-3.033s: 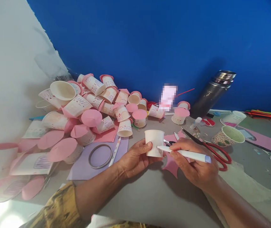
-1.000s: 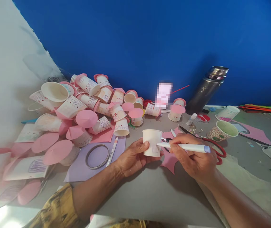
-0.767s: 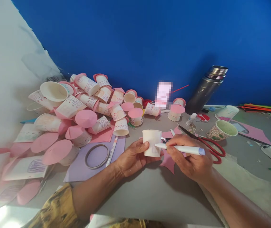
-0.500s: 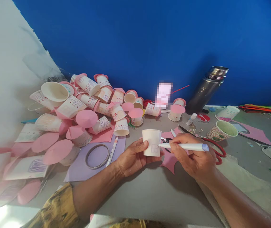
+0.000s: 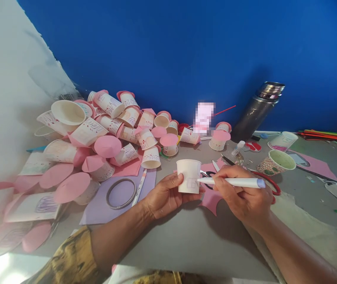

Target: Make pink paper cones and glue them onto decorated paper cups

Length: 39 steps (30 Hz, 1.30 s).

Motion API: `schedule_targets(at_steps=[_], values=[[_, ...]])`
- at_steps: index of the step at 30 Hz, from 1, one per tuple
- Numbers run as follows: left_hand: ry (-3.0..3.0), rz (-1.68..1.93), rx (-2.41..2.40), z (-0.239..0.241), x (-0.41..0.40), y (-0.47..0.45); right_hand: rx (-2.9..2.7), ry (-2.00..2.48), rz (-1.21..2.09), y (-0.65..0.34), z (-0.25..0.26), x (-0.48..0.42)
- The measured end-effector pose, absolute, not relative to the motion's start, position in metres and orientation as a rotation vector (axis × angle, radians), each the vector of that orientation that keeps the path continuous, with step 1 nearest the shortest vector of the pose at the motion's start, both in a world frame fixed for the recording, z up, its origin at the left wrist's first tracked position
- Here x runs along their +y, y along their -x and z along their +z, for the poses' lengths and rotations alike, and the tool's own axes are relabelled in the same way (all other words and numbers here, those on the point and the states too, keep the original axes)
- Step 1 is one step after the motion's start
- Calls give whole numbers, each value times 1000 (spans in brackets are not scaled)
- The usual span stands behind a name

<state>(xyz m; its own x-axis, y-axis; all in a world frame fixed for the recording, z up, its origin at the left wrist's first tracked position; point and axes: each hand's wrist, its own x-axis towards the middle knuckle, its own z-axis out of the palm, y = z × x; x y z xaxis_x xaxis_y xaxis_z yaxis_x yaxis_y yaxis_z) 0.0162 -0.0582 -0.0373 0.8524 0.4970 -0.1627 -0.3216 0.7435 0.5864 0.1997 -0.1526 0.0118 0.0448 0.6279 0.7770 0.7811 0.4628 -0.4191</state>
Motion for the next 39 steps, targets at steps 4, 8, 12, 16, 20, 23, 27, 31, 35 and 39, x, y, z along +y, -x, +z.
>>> schedule_targets(at_steps=[4, 8, 12, 16, 20, 23, 27, 31, 35, 39], values=[[-582, 474, 332, -38, -59, -17, -1702, 1184, -131, -196, 14, -153], [-602, 499, 341, -38, -61, -18, -1764, 1153, -118, -193, 15, -150], [-604, 499, 343, -39, -61, -18, -1763, 1179, -168, -194, 15, -149], [-564, 493, 320, -39, -60, -17, -1713, 1270, -153, -197, 15, -150], [-560, 477, 317, -38, -59, -17, -1656, 1316, -116, -199, 15, -153], [-565, 474, 323, -37, -60, -17, -1621, 1279, -127, -198, 15, -154], [-584, 477, 329, -37, -61, -17, -1651, 1233, -146, -197, 15, -152], [-585, 489, 329, -37, -62, -18, -1694, 1234, -147, -197, 15, -149], [-580, 499, 341, -38, -61, -18, -1743, 1217, -120, -195, 17, -149], [-575, 505, 335, -39, -60, -17, -1746, 1205, -95, -195, 16, -151]])
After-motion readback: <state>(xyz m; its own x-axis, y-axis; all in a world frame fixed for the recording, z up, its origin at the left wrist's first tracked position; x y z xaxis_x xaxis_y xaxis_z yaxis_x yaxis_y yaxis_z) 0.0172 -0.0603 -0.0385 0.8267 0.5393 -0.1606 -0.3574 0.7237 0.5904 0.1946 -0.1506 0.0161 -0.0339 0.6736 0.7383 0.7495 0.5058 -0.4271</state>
